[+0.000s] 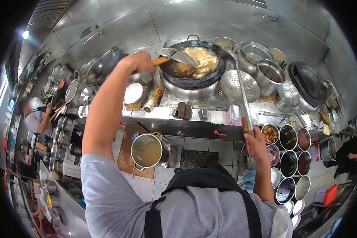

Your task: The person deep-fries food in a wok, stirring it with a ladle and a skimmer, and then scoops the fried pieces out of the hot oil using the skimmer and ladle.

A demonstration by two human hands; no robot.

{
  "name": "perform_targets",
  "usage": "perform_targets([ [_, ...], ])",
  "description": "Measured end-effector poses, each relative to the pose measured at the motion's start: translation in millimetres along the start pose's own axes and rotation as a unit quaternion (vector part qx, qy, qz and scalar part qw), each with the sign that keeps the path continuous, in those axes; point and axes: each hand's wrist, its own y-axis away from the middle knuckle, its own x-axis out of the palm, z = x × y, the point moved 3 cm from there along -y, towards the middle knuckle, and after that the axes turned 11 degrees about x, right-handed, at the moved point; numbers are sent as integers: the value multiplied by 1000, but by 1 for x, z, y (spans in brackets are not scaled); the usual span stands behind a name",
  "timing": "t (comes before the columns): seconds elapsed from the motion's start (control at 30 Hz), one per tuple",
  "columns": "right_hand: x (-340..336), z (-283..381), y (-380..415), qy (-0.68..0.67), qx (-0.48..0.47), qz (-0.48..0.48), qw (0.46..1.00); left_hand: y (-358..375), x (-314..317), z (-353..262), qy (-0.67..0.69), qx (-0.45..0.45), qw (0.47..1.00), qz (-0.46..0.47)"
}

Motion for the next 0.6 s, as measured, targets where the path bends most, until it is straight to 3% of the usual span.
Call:
perform_targets([
  [0.23, 34, 39, -40, 23, 8, 77, 997, 17, -15, -20, -10, -22, 998, 58],
  [0.47, 63, 53, -121, 85, 15, 97, 992, 64, 2, 7, 3, 21, 1000, -15],
  [0.6, 81, 54, -138, 114, -19, 74, 991, 87, 25, 18, 39, -7, 998, -51],
])
